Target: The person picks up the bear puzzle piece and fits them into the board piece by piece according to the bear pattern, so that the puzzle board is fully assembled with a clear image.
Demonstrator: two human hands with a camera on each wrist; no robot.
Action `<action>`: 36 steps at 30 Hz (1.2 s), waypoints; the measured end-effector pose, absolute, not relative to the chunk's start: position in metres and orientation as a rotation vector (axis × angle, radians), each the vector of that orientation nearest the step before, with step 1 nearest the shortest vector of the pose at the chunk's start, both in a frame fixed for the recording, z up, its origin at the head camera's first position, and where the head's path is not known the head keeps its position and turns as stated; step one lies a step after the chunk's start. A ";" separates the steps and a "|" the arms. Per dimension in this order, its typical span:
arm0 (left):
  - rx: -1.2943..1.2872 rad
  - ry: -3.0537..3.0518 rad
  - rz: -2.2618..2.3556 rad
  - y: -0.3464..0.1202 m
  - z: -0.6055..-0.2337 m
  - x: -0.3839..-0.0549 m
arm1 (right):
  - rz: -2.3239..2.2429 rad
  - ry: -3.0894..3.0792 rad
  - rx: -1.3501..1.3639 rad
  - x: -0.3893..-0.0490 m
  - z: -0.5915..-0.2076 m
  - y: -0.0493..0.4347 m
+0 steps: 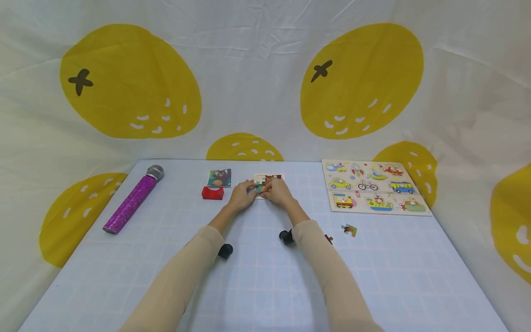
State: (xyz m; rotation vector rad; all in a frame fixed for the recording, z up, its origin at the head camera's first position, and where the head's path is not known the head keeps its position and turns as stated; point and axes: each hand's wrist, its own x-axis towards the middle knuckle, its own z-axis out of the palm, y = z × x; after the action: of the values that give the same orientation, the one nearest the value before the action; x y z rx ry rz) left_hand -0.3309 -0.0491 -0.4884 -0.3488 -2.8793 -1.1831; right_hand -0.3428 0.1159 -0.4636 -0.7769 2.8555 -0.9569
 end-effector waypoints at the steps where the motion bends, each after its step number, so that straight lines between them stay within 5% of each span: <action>1: -0.335 -2.881 -1.185 -0.048 -0.488 -0.331 | -0.945 2.858 -0.775 -0.343 -0.464 0.116; 9: -0.305 -2.852 -1.209 -0.045 -0.487 -0.330 | -0.799 2.817 -0.922 -0.333 -0.457 0.126; 18: -0.272 -2.838 -1.253 -0.040 -0.487 -0.331 | -0.943 2.765 -0.516 -0.305 -0.438 0.187; 26: -0.326 -2.857 -1.196 -0.044 -0.508 -0.345 | -0.803 2.723 -0.423 -0.266 -0.416 0.269; 36: -0.349 -2.913 -1.101 -0.042 -0.484 -0.325 | -0.764 2.660 -0.187 -0.227 -0.416 0.330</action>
State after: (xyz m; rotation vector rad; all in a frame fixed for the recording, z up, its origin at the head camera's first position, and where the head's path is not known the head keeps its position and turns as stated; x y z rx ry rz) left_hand -0.3250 -0.0419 -0.4840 -0.3491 -2.9131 -1.1010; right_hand -0.2267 0.3300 -0.4159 -0.1872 2.6599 -0.7645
